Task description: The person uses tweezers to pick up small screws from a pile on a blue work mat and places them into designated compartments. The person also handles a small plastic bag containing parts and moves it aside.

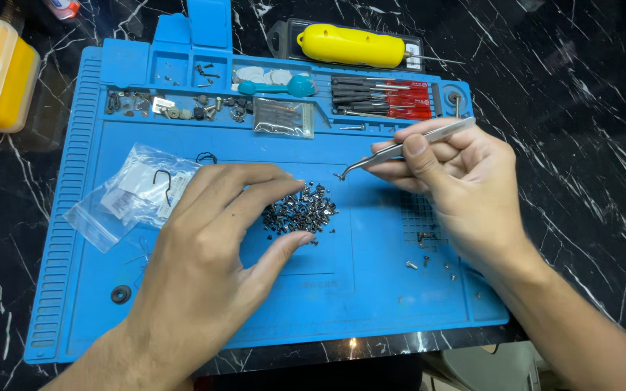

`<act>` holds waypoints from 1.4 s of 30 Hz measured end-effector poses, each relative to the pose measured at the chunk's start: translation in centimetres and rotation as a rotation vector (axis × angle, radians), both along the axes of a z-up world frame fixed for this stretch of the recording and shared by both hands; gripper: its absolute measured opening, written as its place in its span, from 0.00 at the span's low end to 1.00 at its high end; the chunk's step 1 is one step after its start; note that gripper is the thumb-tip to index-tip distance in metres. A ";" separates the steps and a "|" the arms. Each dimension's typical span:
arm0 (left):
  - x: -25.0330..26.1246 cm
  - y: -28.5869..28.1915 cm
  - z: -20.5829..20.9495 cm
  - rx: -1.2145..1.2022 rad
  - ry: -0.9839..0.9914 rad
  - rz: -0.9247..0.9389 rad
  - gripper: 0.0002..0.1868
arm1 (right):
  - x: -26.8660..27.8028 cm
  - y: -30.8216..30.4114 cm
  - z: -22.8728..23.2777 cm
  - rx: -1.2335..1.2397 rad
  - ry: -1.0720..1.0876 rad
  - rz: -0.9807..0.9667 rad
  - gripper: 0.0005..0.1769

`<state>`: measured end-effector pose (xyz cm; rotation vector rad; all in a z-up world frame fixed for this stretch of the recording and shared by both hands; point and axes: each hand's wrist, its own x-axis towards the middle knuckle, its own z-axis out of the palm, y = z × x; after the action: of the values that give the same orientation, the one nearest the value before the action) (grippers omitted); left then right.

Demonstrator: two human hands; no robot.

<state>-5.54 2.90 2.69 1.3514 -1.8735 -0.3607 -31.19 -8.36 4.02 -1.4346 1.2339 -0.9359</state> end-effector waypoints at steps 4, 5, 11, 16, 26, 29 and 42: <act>0.2 -0.6 -1.2 0.023 -0.017 -0.033 0.27 | 0.1 -0.8 -1.2 -0.101 -0.005 0.063 0.13; 0.2 -0.6 -1.2 0.040 -0.019 -0.047 0.28 | 0.2 -0.8 -1.3 -0.170 0.008 0.111 0.11; 0.1 -0.7 -1.2 0.061 -0.029 -0.068 0.28 | 0.6 -1.0 -2.4 -0.235 -0.007 0.182 0.09; 0.1 -0.5 -1.1 0.064 -0.024 -0.065 0.28 | 0.6 -0.8 -2.3 -0.262 0.015 0.217 0.09; 0.1 -0.5 -0.9 0.058 -0.020 -0.073 0.28 | -1.8 -1.2 0.1 -0.310 0.047 0.219 0.10; 0.0 -0.4 -1.0 0.074 -0.029 -0.084 0.28 | -3.7 -1.1 1.0 -0.357 0.072 0.233 0.13; -1.7 0.6 -1.7 0.137 -0.042 -0.212 0.35 | -11.3 -2.8 -0.7 -0.439 0.195 0.304 0.08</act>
<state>-7.29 3.45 1.03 1.2588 -2.0655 -0.5817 -42.50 -11.15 3.28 -2.0365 0.9396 -0.9031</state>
